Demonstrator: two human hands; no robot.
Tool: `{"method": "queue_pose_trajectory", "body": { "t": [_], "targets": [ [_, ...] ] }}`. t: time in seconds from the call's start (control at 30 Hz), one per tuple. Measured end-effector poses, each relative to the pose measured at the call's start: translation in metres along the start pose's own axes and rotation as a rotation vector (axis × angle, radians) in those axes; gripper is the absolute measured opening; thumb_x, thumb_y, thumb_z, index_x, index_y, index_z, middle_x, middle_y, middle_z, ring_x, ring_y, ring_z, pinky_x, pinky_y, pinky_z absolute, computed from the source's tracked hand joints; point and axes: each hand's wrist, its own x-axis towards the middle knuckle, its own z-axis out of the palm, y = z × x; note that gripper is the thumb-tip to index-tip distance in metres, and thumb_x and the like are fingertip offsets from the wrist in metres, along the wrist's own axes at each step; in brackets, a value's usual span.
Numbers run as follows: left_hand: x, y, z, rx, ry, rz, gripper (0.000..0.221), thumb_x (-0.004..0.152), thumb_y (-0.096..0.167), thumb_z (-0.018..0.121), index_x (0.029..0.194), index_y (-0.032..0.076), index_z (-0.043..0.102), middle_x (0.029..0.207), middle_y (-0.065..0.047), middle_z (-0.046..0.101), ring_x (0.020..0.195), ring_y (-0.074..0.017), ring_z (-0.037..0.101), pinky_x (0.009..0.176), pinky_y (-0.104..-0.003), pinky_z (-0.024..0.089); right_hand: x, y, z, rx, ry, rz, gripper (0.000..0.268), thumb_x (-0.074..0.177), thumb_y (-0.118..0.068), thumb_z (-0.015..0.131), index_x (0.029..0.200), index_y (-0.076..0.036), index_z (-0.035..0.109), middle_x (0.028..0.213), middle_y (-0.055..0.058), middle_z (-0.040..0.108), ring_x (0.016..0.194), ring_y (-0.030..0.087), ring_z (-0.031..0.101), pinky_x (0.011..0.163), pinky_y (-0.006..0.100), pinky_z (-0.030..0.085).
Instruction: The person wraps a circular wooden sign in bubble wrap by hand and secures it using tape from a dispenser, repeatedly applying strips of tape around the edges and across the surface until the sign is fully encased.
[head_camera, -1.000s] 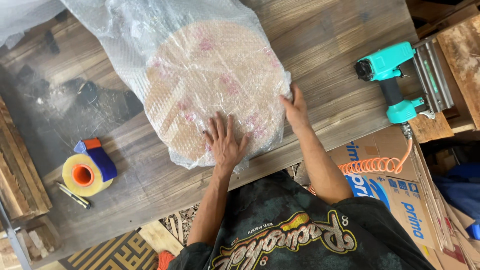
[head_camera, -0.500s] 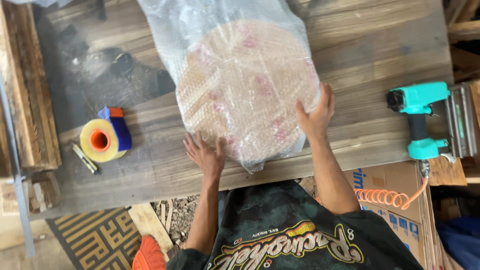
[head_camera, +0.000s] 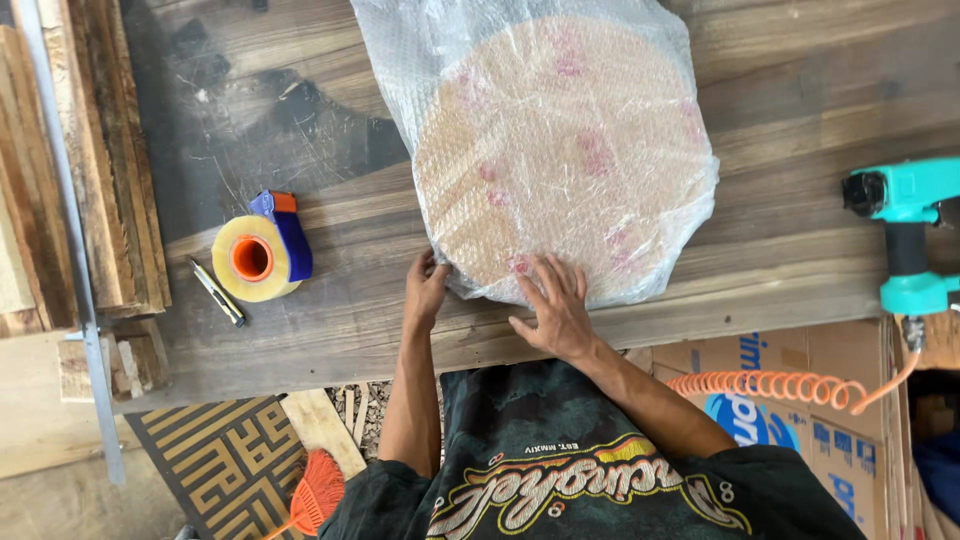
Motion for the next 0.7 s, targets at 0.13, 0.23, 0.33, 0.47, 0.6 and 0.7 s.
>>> {"method": "queue_pose_trajectory", "body": {
  "t": [0.13, 0.23, 0.33, 0.47, 0.6, 0.7],
  "targets": [
    [-0.015, 0.032, -0.002, -0.002, -0.111, -0.093, 0.051, 0.092, 0.017, 0.069, 0.14, 0.001, 0.058, 0.111, -0.021, 0.069, 0.097, -0.028, 0.067, 0.073, -0.043, 0.059, 0.017, -0.029, 0.013, 0.103, 0.159, -0.064, 0.054, 0.084, -0.045, 0.075, 0.124, -0.009, 0.067, 0.137, 0.017, 0.056, 0.127, 0.038, 0.055, 0.101, 0.054, 0.039],
    [0.025, -0.009, -0.005, 0.088, -0.152, -0.059, 0.02, 0.087, 0.017, 0.069, 0.102, 0.004, 0.068, 0.076, -0.008, 0.062, 0.068, -0.02, 0.062, 0.055, -0.034, 0.054, 0.03, -0.064, 0.025, 0.339, 0.066, -0.052, 0.064, 0.082, -0.045, 0.077, 0.132, -0.006, 0.064, 0.136, 0.018, 0.06, 0.125, 0.038, 0.061, 0.102, 0.047, 0.049],
    [0.042, -0.039, -0.013, 0.248, -0.195, -0.019, 0.021, 0.085, 0.028, 0.073, 0.09, 0.009, 0.066, 0.068, -0.006, 0.058, 0.065, -0.0209, 0.06, 0.054, -0.038, 0.046, 0.045, -0.09, 0.029, 0.496, -0.194, 0.064, 0.078, 0.088, -0.041, 0.071, 0.15, -0.004, 0.044, 0.148, 0.028, 0.047, 0.136, 0.049, 0.048, 0.11, 0.058, 0.043],
    [0.039, -0.041, -0.02, 0.41, -0.238, 0.011, 0.034, 0.088, 0.041, 0.073, 0.086, 0.01, 0.061, 0.074, -0.013, 0.06, 0.075, -0.0308, 0.063, 0.066, -0.044, 0.046, 0.046, -0.103, 0.051, 0.439, -0.212, 0.154, 0.085, 0.084, -0.042, 0.075, 0.148, 0.003, 0.042, 0.148, 0.033, 0.044, 0.137, 0.051, 0.046, 0.112, 0.059, 0.041],
    [0.046, -0.042, -0.011, 0.471, -0.247, -0.061, 0.024, 0.081, 0.033, 0.07, 0.086, 0.01, 0.064, 0.08, -0.014, 0.07, 0.087, -0.0335, 0.071, 0.074, -0.045, 0.053, 0.046, -0.109, 0.054, 0.323, -0.18, 0.128, 0.085, 0.081, -0.035, 0.078, 0.145, 0.009, 0.042, 0.146, 0.038, 0.042, 0.136, 0.054, 0.046, 0.114, 0.059, 0.038],
    [0.04, -0.034, -0.004, 0.506, -0.278, -0.071, 0.02, 0.077, 0.029, 0.068, 0.083, 0.01, 0.065, 0.077, -0.014, 0.071, 0.086, -0.0328, 0.073, 0.073, -0.045, 0.054, 0.04, -0.111, 0.057, 0.278, -0.2, 0.206, 0.089, 0.08, -0.037, 0.077, 0.147, 0.009, 0.039, 0.144, 0.036, 0.044, 0.135, 0.051, 0.048, 0.114, 0.058, 0.039]
  ]
}}
